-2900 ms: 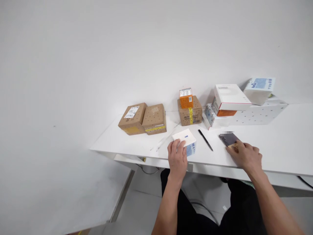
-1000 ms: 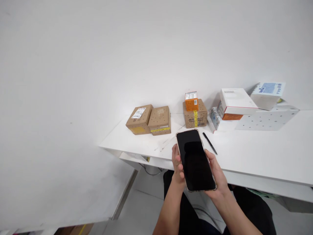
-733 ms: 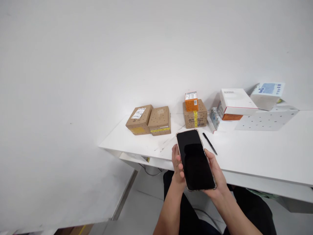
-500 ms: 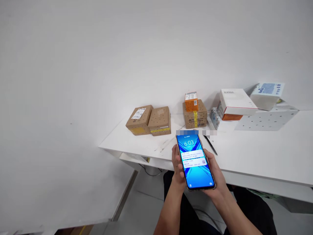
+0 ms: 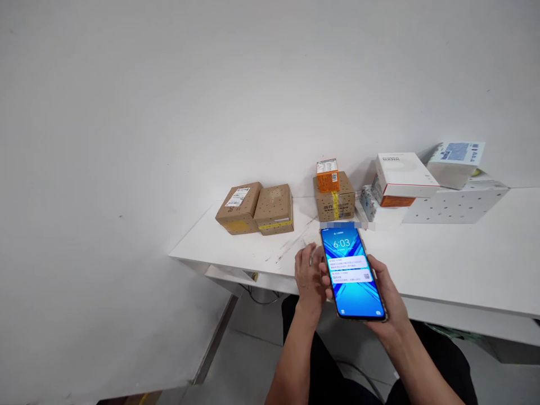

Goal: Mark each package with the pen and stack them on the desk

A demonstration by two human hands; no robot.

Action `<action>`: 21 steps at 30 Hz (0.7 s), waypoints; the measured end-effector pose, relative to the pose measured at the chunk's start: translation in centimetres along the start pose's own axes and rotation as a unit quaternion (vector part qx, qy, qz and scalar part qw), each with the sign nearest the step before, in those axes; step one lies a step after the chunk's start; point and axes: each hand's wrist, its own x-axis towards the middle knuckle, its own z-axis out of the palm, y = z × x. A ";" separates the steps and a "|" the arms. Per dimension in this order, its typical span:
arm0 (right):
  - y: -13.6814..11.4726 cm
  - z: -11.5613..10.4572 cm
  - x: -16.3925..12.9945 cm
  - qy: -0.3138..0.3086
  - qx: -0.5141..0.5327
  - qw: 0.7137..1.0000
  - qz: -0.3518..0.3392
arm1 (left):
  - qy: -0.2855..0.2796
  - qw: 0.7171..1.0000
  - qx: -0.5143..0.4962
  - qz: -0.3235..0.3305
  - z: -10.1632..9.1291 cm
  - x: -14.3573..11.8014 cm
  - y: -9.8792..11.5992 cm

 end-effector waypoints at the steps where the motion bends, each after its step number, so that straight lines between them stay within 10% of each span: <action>1: -0.5 -0.4 -0.2 0.029 -0.025 0.999 -0.018 | 0.001 1.000 0.023 0.021 -0.2 0.1 0.4; 6: -3.3 -4.6 -1.0 0.208 -0.265 0.925 -0.177 | 0.017 0.990 0.096 0.100 -0.6 0.4 0.8; 15: -7.2 -15.5 0.0 0.397 -0.800 0.374 -0.250 | 0.010 0.999 -0.008 0.051 -0.6 0.1 -0.8; 18: -7.4 -17.1 0.6 0.398 -0.847 0.258 -0.239 | -0.016 0.993 -0.103 -0.059 -0.4 -0.2 -2.2; 21: -7.4 -18.2 0.9 0.385 -0.863 0.211 -0.252 | -0.072 0.969 -0.185 -0.148 0.0 -0.1 -3.8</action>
